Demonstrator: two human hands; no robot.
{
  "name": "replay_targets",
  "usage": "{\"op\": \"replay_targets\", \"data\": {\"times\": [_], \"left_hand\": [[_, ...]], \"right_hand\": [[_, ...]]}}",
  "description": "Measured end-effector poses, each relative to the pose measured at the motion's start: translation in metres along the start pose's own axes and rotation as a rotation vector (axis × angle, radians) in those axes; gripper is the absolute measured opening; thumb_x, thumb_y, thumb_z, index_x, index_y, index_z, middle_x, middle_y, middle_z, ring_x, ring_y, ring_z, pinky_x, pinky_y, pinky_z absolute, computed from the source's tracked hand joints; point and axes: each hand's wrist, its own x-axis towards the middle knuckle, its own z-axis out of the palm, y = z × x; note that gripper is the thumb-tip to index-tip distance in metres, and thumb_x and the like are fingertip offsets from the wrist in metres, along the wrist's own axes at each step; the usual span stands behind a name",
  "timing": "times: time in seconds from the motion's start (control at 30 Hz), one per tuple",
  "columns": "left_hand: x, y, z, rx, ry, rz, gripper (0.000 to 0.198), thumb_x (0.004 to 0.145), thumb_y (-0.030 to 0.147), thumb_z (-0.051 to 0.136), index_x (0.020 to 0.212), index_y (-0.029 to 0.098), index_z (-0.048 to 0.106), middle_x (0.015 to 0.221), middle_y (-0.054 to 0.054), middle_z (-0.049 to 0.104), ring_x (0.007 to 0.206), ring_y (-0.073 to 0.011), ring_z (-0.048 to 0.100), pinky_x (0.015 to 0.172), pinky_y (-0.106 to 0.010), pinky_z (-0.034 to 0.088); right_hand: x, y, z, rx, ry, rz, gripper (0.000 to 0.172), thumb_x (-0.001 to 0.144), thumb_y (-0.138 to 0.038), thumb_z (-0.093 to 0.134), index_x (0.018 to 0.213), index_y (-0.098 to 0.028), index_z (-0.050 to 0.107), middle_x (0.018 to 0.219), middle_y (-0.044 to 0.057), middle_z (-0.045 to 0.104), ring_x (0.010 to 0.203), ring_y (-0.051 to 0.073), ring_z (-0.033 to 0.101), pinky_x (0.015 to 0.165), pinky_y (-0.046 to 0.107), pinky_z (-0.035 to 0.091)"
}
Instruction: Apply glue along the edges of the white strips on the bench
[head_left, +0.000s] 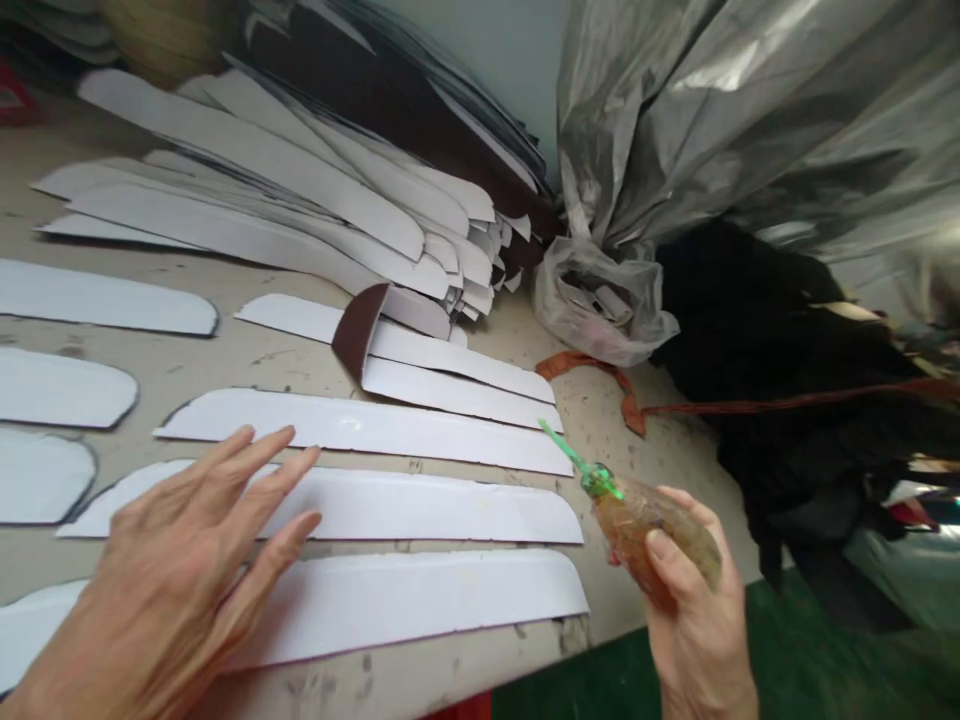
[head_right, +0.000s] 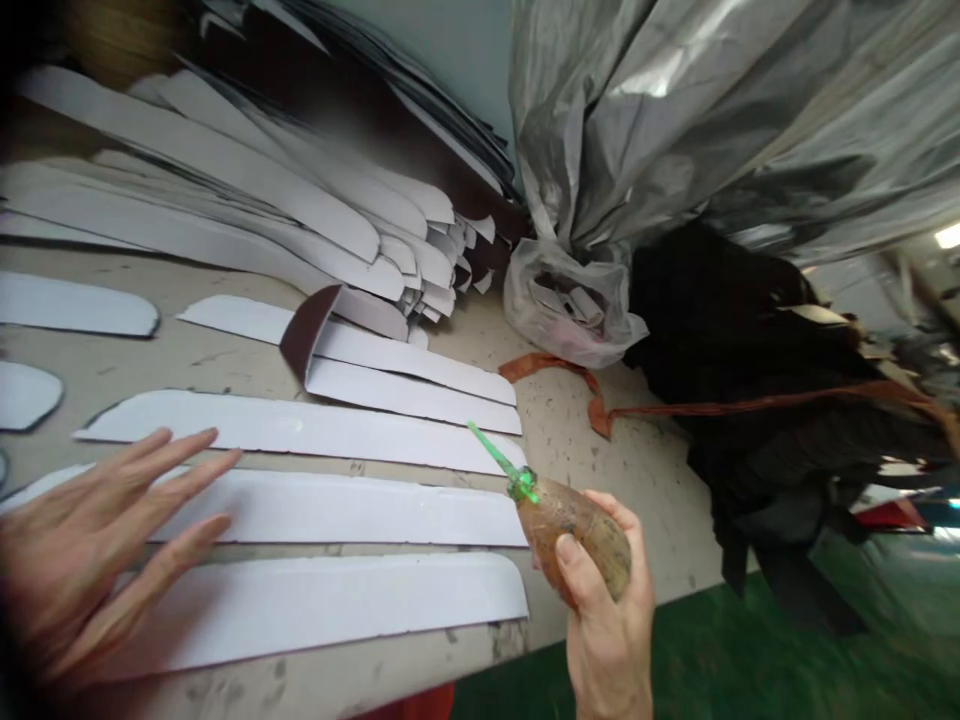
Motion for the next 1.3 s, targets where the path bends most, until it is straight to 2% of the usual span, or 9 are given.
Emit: {"op": "replay_targets", "data": {"times": [0.07,0.2,0.33,0.5,0.63,0.8,1.03,1.17,1.3], "left_hand": [[0.001,0.015,-0.003,-0.020,-0.044,0.080,0.053,0.094,0.029,0.036,0.145,0.038,0.023,0.152,0.003,0.034,0.140,-0.0281,0.032,0.111,-0.048,0.032],[0.016,0.047,0.005,0.075,-0.066,0.207,0.041,0.094,0.030,0.039,0.134,0.025,0.044,0.141,-0.004,0.049,0.136,-0.0252,0.038,0.103,-0.041,0.037],[0.033,0.062,0.025,0.171,-0.049,0.246,0.040,0.095,0.035,0.038,0.127,0.018,0.055,0.135,-0.009,0.055,0.127,-0.0281,0.047,0.095,-0.041,0.042],[0.035,0.065,0.046,0.242,-0.149,0.178,0.043,0.088,0.036,0.052,0.130,0.025,0.056,0.137,-0.009,0.055,0.127,-0.0310,0.049,0.096,-0.045,0.044],[0.033,0.067,0.049,0.237,-0.225,0.135,0.044,0.088,0.039,0.054,0.130,0.028,0.055,0.141,-0.008,0.051,0.131,-0.0312,0.045,0.099,-0.046,0.041],[0.033,0.068,0.046,0.219,-0.263,0.079,0.041,0.091,0.042,0.049,0.131,0.033,0.054,0.142,-0.005,0.050,0.132,-0.0291,0.043,0.103,-0.047,0.036],[0.036,0.071,0.046,0.181,-0.268,0.040,0.042,0.090,0.051,0.049,0.128,0.034,0.057,0.141,-0.004,0.051,0.131,-0.0288,0.045,0.101,-0.047,0.036],[0.036,0.072,0.046,0.172,-0.265,0.028,0.043,0.089,0.053,0.050,0.127,0.034,0.058,0.141,-0.005,0.051,0.131,-0.0292,0.045,0.101,-0.048,0.035],[0.035,0.071,0.047,0.174,-0.249,0.033,0.041,0.088,0.052,0.051,0.125,0.035,0.059,0.139,-0.003,0.053,0.129,-0.0282,0.048,0.100,-0.047,0.036]], "right_hand": [[0.005,0.007,-0.012,-0.161,0.025,0.002,0.053,0.066,-0.046,0.076,0.109,-0.022,0.056,0.090,0.005,0.067,0.073,0.021,0.066,0.060,0.030,0.055],[0.010,0.012,-0.014,-0.441,-0.040,-0.040,0.057,0.063,-0.054,0.075,0.107,-0.022,0.058,0.092,0.005,0.068,0.076,0.021,0.065,0.065,0.029,0.054],[0.015,0.013,-0.002,-0.496,-0.114,-0.123,0.049,0.069,-0.053,0.069,0.106,-0.023,0.058,0.094,0.004,0.069,0.077,0.020,0.065,0.066,0.029,0.053],[0.028,0.024,0.003,-0.529,-0.240,-0.290,0.043,0.071,-0.046,0.070,0.105,-0.023,0.058,0.097,0.004,0.069,0.078,0.020,0.066,0.066,0.029,0.054],[0.031,0.029,0.012,-0.561,-0.315,-0.333,0.041,0.074,-0.044,0.069,0.107,-0.023,0.056,0.098,0.005,0.067,0.081,0.020,0.065,0.069,0.031,0.053],[0.029,0.026,0.022,-0.597,-0.295,-0.371,0.040,0.076,-0.045,0.066,0.107,-0.023,0.055,0.102,0.006,0.065,0.087,0.022,0.064,0.078,0.037,0.052],[0.029,0.018,0.008,-0.710,-0.291,-0.393,0.039,0.075,-0.049,0.065,0.105,-0.026,0.056,0.098,0.003,0.067,0.084,0.021,0.066,0.073,0.034,0.053],[0.028,0.017,0.016,-0.697,-0.311,-0.372,0.039,0.074,-0.049,0.066,0.105,-0.026,0.056,0.099,0.004,0.067,0.083,0.021,0.066,0.073,0.034,0.053],[0.025,0.020,0.024,-0.635,-0.258,-0.328,0.044,0.072,-0.050,0.068,0.106,-0.023,0.058,0.096,0.006,0.069,0.080,0.022,0.067,0.069,0.034,0.054]]}}
